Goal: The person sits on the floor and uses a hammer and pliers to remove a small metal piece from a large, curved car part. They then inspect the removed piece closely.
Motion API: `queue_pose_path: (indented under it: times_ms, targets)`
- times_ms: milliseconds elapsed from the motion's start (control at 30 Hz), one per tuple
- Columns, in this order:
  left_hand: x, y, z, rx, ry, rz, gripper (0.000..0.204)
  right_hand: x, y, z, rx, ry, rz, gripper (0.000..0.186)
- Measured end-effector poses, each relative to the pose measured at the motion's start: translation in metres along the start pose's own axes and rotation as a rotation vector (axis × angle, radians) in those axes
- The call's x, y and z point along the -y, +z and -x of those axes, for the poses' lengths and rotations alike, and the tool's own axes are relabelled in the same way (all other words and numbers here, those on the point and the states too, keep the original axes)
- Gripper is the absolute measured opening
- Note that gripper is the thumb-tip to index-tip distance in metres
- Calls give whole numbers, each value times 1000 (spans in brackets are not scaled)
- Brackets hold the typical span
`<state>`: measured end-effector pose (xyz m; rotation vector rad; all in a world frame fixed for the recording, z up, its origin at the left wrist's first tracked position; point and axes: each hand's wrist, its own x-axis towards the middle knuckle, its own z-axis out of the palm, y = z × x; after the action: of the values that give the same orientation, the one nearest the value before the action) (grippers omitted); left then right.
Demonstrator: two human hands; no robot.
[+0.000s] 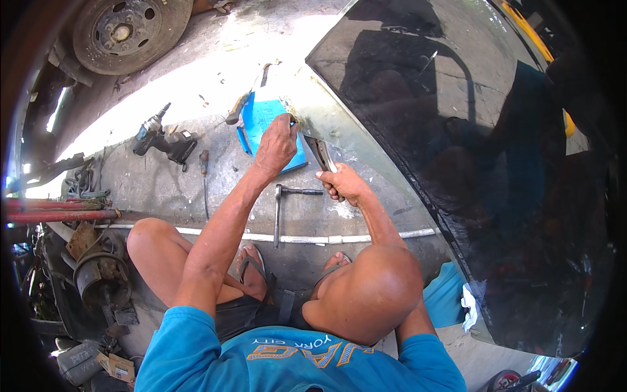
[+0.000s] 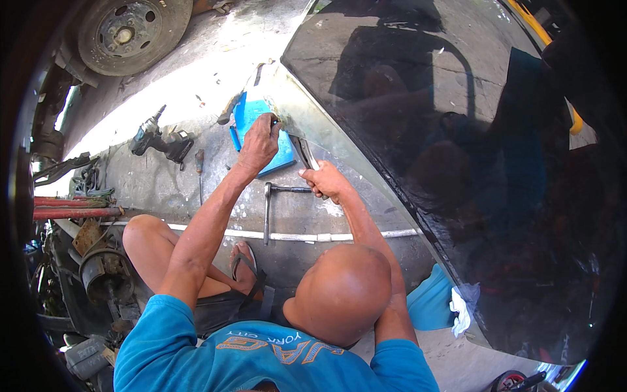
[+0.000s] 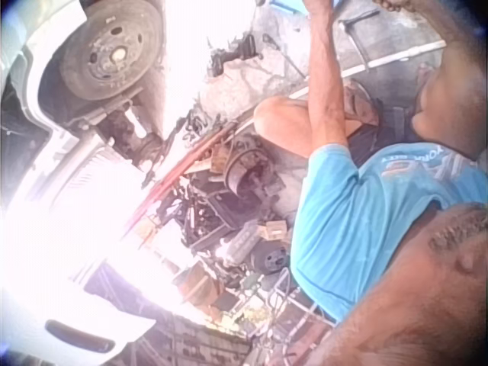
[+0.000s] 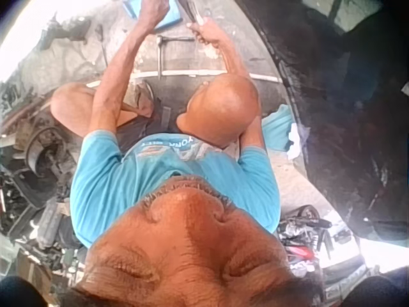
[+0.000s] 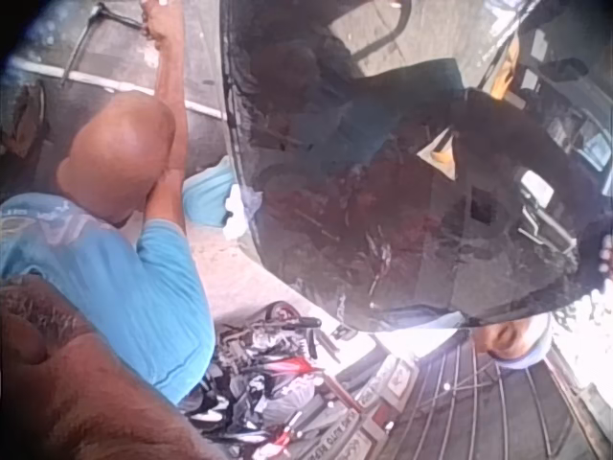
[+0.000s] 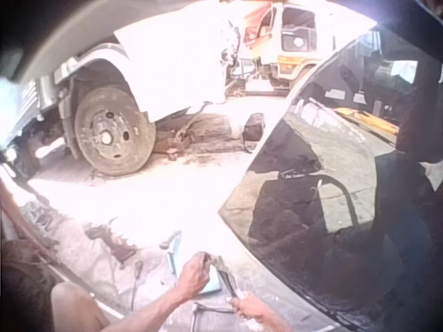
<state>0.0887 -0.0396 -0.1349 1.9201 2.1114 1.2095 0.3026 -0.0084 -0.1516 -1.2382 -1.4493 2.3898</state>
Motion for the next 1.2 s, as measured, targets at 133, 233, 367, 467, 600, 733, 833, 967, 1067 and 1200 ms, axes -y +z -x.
queue_pose_path:
  times_ms: [133,233,367,467,600,733,833,967,1067,1200]
  targets:
    - [4,-4,0,46,92,-134,18,0,-1,-1,20,9,-10,22]
    - [5,-4,0,161,-24,-99,20,0,1,-2,10,19,-20,24]
    - [3,-4,1,196,47,-182,23,3,0,-2,19,50,-23,22]
    - [1,-3,1,191,3,-142,23,4,1,-1,9,54,-19,22]
    - [6,4,2,1,-31,-50,20,2,1,-3,6,39,-12,23]
    - [4,5,4,48,-176,44,22,1,2,-1,-20,50,-26,24]
    - [-4,4,3,96,-388,165,26,-5,2,-2,-7,62,-83,24]
    - [-6,15,5,-55,-502,360,30,-3,5,1,-4,68,-125,21]
    - [-1,26,5,-93,-498,426,30,-2,3,-2,4,82,-144,20]
    - [6,35,5,-71,-505,394,29,5,-6,-7,77,181,-229,23]
